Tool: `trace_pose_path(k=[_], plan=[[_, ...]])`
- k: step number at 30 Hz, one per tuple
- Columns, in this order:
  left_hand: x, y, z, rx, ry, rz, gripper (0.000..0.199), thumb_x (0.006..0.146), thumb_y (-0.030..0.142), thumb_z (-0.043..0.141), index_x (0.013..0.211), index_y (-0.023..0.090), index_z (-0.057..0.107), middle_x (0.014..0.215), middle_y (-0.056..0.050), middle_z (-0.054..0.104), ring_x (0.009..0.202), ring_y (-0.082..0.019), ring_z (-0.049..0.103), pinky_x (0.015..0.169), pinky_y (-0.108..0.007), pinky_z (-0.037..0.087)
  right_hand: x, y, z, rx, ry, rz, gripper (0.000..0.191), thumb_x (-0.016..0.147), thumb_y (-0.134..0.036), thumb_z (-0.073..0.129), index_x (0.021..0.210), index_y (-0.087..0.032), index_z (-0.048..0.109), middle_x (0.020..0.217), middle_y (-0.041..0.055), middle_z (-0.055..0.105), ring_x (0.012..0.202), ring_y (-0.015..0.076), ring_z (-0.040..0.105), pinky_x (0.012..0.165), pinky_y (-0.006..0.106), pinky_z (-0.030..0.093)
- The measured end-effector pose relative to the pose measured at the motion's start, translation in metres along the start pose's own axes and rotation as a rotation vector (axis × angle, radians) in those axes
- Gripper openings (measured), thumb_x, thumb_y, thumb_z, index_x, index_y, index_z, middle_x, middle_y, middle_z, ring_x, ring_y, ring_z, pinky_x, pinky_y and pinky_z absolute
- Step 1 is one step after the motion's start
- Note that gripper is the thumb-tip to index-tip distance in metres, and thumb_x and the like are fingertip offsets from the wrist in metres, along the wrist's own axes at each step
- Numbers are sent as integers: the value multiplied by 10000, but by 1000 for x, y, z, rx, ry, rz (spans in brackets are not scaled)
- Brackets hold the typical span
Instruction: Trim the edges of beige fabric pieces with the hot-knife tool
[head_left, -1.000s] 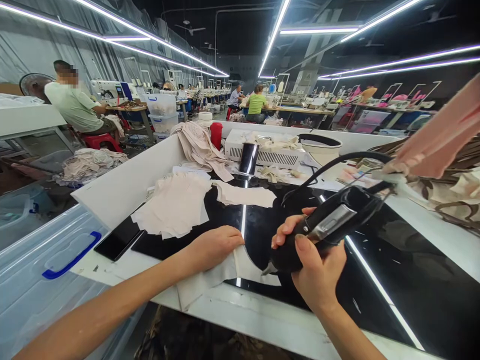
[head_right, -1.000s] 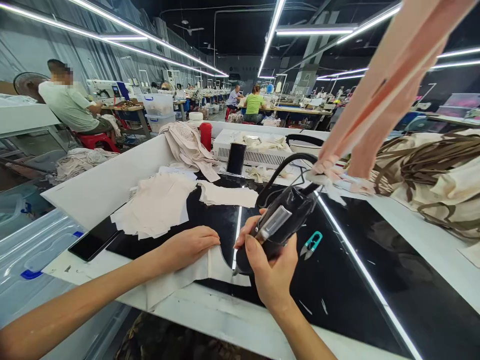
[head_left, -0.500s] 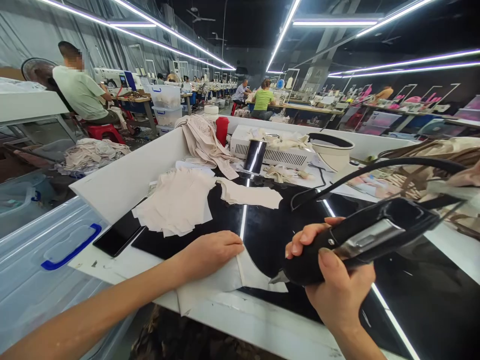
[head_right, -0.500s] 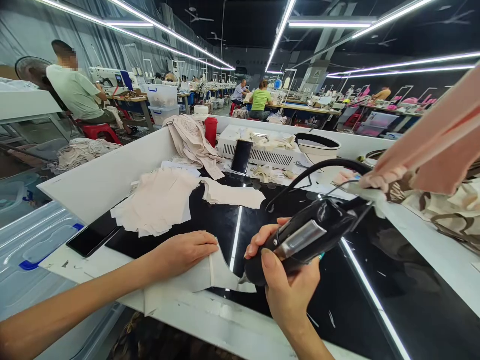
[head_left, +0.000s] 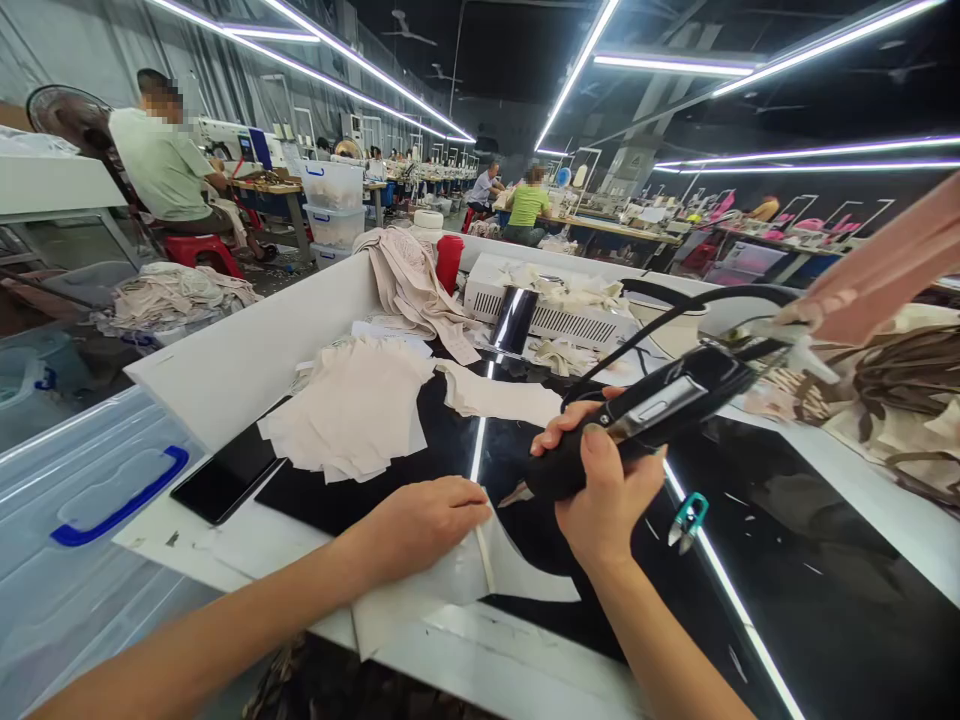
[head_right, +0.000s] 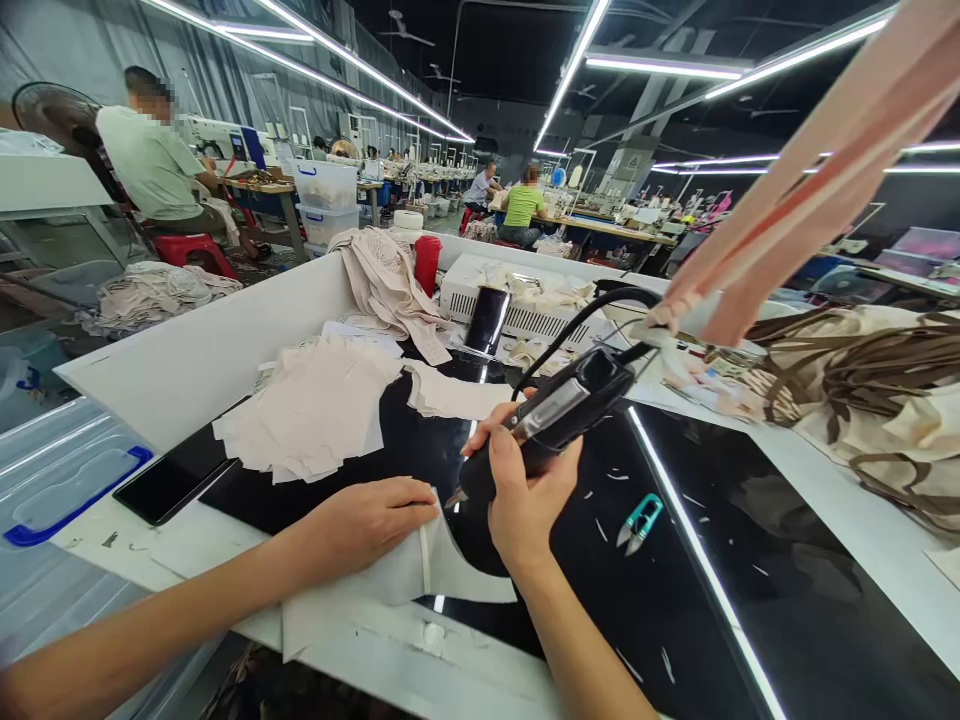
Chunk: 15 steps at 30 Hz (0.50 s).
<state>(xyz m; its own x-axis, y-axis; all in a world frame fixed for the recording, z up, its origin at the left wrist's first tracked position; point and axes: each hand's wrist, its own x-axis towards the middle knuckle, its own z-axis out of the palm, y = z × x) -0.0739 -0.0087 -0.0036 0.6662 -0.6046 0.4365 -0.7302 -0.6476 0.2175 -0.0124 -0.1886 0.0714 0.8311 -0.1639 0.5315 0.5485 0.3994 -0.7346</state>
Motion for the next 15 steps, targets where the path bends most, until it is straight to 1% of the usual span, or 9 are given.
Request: trace_pose_path(k=[5, 10, 15], plan=[[0, 1, -1, -19, 0, -15, 254, 1077, 56, 486, 1229, 152, 665, 1277, -79, 699, 1176, -184, 689, 1035, -276, 604, -1, 10, 3, -17, -18, -6, 361, 874, -313, 784, 1158, -268, 566, 826, -54, 665, 580, 126, 629, 555, 287, 580], [1, 1, -2, 4, 4, -9, 243, 1076, 63, 491, 1225, 151, 662, 1289, -80, 702, 1210, -197, 686, 1047, -290, 607, -4, 13, 2, -30, -42, -7, 365, 890, -332, 781, 1169, -278, 552, 838, -57, 651, 615, 128, 639, 575, 287, 581], [1, 1, -3, 21, 10, -1, 245, 1082, 71, 486, 1225, 143, 672, 1264, -97, 713, 1189, -200, 698, 1009, -300, 630, -5, 14, 0, -60, -46, -2, 348, 912, -337, 764, 1163, -277, 531, 841, -56, 652, 624, 130, 640, 588, 292, 576]])
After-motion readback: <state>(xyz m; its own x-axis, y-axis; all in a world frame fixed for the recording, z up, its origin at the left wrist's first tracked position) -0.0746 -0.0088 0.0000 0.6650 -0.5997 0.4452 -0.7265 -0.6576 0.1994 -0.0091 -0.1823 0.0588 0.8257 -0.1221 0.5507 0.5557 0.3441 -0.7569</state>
